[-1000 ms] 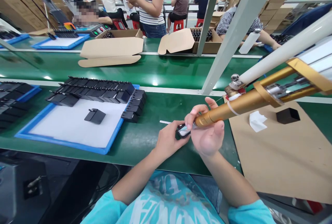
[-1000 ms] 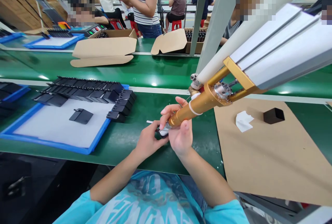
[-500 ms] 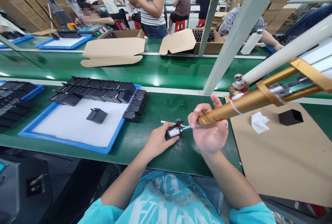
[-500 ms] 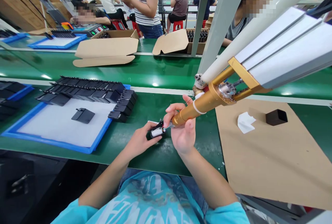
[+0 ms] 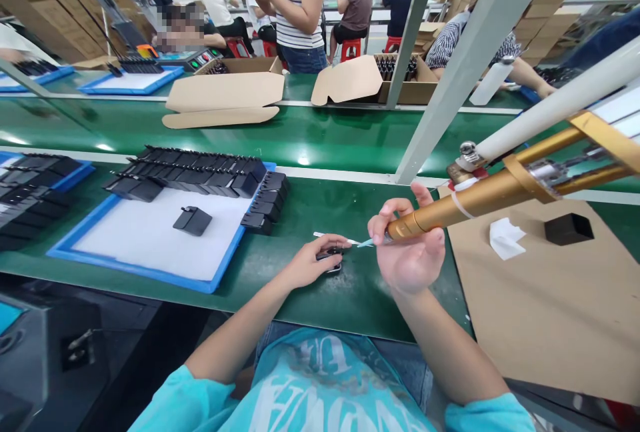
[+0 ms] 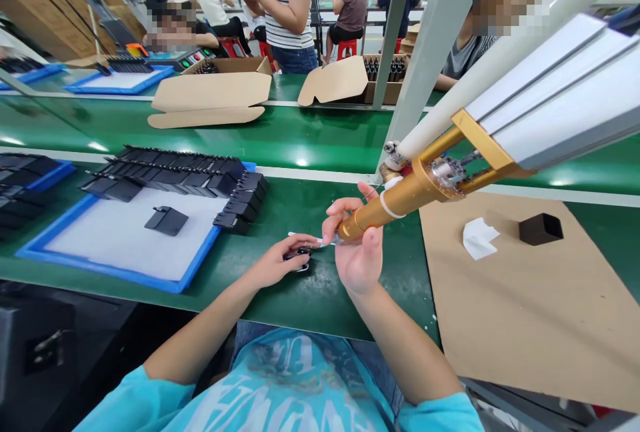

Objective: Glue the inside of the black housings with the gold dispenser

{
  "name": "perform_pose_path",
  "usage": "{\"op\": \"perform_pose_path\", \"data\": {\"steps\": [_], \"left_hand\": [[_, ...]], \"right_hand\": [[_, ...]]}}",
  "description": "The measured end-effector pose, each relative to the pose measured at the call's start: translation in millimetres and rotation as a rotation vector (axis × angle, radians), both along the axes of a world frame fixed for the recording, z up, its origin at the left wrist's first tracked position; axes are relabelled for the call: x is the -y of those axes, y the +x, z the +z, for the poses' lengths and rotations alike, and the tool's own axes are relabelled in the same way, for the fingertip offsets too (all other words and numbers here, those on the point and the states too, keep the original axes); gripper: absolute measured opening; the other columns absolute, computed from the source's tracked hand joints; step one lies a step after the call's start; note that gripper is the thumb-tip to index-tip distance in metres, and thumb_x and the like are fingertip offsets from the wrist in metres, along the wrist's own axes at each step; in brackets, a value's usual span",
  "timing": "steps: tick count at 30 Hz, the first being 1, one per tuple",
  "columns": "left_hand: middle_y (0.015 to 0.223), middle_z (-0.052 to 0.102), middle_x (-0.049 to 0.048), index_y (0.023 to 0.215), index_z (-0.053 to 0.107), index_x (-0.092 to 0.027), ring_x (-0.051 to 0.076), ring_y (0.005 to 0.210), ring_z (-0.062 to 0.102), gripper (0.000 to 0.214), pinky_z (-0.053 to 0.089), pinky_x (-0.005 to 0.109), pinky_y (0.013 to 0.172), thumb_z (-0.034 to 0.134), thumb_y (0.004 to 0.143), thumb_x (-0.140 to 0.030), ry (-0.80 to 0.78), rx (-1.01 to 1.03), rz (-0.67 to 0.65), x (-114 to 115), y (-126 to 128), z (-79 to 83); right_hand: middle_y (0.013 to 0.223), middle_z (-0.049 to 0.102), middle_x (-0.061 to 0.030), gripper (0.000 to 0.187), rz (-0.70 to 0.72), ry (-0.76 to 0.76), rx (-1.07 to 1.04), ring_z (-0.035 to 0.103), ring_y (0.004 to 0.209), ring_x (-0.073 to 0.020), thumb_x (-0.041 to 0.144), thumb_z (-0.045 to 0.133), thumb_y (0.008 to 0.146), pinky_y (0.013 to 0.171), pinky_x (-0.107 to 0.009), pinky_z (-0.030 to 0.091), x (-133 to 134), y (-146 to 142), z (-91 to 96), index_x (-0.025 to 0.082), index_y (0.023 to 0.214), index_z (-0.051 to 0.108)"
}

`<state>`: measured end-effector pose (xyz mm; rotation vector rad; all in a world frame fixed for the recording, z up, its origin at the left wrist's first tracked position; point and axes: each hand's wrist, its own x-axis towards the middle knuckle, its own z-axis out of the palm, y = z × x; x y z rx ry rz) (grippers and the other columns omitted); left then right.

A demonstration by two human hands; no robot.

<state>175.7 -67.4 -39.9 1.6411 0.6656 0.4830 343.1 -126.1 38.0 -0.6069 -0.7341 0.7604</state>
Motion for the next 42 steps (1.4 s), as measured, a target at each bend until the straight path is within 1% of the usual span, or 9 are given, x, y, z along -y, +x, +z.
{"op": "perform_pose_path", "data": {"steps": [2, 5, 9, 12, 19, 26, 32, 37, 42], "left_hand": [[0.107, 0.073, 0.0102, 0.112, 0.058, -0.019, 0.020, 0.099, 0.069, 0.026, 0.056, 0.035, 0.086, 0.057, 0.086, -0.023, 0.016, 0.007, 0.045, 3, 4, -5.2], [0.094, 0.073, 0.0043, 0.103, 0.056, -0.019, 0.016, 0.088, 0.069, 0.023, 0.054, 0.033, 0.085, 0.052, 0.081, -0.015, 0.206, -0.045, 0.113, 6, 3, -8.9], [0.100, 0.069, 0.0053, 0.103, 0.060, -0.019, 0.018, 0.093, 0.064, 0.030, 0.051, 0.034, 0.086, 0.046, 0.078, -0.009, 0.540, -0.150, 0.078, 8, -3, -3.6], [0.111, 0.066, 0.0083, 0.122, 0.056, -0.019, 0.022, 0.103, 0.058, 0.038, 0.047, 0.038, 0.092, 0.042, 0.087, -0.013, 0.671, -0.221, -0.018, 9, -10, 5.1], [0.113, 0.069, 0.0075, 0.136, 0.051, -0.021, 0.021, 0.102, 0.058, 0.038, 0.050, 0.037, 0.092, 0.042, 0.099, -0.023, 0.770, -0.291, 0.083, 25, -17, 7.3], [0.107, 0.073, 0.0046, 0.110, 0.065, -0.019, 0.017, 0.098, 0.068, 0.020, 0.053, 0.030, 0.089, 0.061, 0.092, -0.027, 0.777, -0.157, 0.276, 29, -7, -6.2], [0.103, 0.073, 0.0035, 0.098, 0.066, -0.020, 0.017, 0.094, 0.068, 0.011, 0.053, 0.030, 0.086, 0.061, 0.092, -0.028, 0.742, -0.138, 0.345, 30, 1, -12.4], [0.108, 0.071, 0.0041, 0.111, 0.063, -0.021, 0.019, 0.095, 0.065, 0.022, 0.052, 0.032, 0.082, 0.051, 0.097, -0.033, 0.901, -0.386, 0.285, 34, -3, -14.5], [0.091, 0.067, 0.0039, 0.125, 0.056, -0.023, 0.022, 0.084, 0.064, 0.039, 0.048, 0.030, 0.064, 0.054, 0.094, -0.045, 0.991, -0.755, 0.159, 35, -5, -7.7]], "right_hand": [[0.084, 0.061, 0.0020, 0.044, 0.001, -0.001, 0.000, 0.050, 0.047, -0.0105, 0.058, 0.049, 0.082, 0.052, -0.032, 0.041, 0, 0, -0.1, 0.031, 0.116, 0.051], [0.084, 0.061, 0.0019, 0.042, 0.016, 0.014, -0.004, 0.051, 0.048, -0.0104, 0.056, 0.049, 0.083, 0.053, -0.032, 0.041, 1, 1, -0.6, 0.030, 0.116, 0.051], [0.084, 0.061, 0.0022, 0.041, 0.025, 0.025, -0.009, 0.051, 0.048, -0.0103, 0.055, 0.048, 0.084, 0.054, -0.031, 0.040, 1, 1, -1.2, 0.030, 0.116, 0.051], [0.083, 0.061, 0.0024, 0.044, 0.025, 0.008, 0.001, 0.050, 0.047, -0.0102, 0.057, 0.049, 0.083, 0.053, -0.031, 0.040, 1, 0, -1.3, 0.030, 0.118, 0.051], [0.085, 0.062, 0.0017, 0.041, 0.069, 0.072, -0.021, 0.053, 0.049, -0.0098, 0.052, 0.050, 0.086, 0.053, -0.030, 0.039, 0, 0, -1.7, 0.029, 0.120, 0.054], [0.083, 0.063, 0.0022, 0.042, 0.065, 0.067, -0.016, 0.053, 0.048, -0.0098, 0.053, 0.052, 0.084, 0.052, -0.030, 0.040, -1, 1, -1.3, 0.029, 0.117, 0.056], [0.083, 0.064, 0.0020, 0.041, 0.071, 0.081, -0.020, 0.053, 0.048, -0.0093, 0.052, 0.054, 0.084, 0.050, -0.029, 0.041, 0, 1, -1.1, 0.028, 0.116, 0.056], [0.083, 0.064, 0.0019, 0.040, 0.068, 0.087, -0.022, 0.053, 0.048, -0.0095, 0.052, 0.054, 0.084, 0.050, -0.029, 0.041, 0, 1, -1.8, 0.028, 0.116, 0.057], [0.083, 0.064, 0.0018, 0.040, 0.074, 0.086, -0.019, 0.052, 0.049, -0.0097, 0.051, 0.054, 0.084, 0.052, -0.029, 0.040, -1, 2, -3.3, 0.028, 0.117, 0.056]]}}
